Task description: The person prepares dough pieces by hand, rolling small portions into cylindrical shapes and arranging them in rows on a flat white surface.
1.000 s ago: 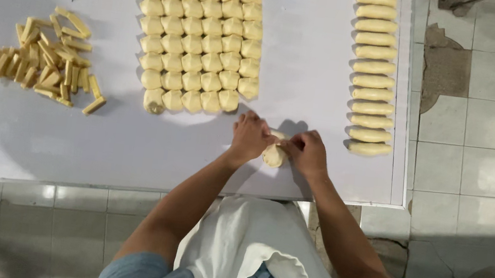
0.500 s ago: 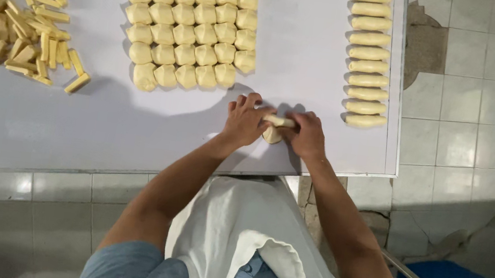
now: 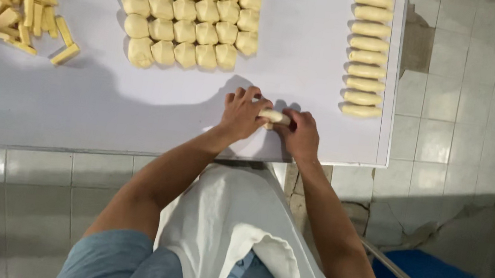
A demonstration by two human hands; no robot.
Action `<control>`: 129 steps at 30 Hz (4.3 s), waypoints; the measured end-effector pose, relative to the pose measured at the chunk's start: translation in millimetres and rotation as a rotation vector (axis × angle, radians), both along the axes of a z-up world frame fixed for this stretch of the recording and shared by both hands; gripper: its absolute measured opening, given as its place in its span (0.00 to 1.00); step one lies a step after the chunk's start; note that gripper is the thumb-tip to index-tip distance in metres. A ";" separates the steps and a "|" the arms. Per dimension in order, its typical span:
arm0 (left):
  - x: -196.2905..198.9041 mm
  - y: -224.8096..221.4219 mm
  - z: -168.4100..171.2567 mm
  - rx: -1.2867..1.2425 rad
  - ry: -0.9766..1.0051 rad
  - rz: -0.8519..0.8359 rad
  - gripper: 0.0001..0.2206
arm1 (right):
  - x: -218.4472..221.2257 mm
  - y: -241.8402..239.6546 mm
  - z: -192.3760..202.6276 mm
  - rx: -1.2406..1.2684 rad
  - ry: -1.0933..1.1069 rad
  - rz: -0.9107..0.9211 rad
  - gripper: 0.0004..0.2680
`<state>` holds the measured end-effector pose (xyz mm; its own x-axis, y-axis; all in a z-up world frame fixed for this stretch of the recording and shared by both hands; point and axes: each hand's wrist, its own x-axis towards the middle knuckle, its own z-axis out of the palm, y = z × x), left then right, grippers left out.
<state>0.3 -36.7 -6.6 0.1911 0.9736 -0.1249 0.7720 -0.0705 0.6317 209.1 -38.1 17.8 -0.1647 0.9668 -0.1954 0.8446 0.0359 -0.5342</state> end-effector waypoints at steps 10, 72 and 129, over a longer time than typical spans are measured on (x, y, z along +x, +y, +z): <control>-12.5 -21.8 5.5 0.098 -0.083 -0.078 0.18 | -12.1 -21.5 6.7 0.199 0.025 0.099 0.15; 24.4 138.0 25.1 -0.010 -0.501 0.113 0.17 | 61.1 167.9 30.0 -0.011 0.239 0.105 0.13; -55.4 -47.0 35.2 0.146 -0.361 0.109 0.10 | -49.4 56.6 17.4 -0.079 -0.026 -0.166 0.18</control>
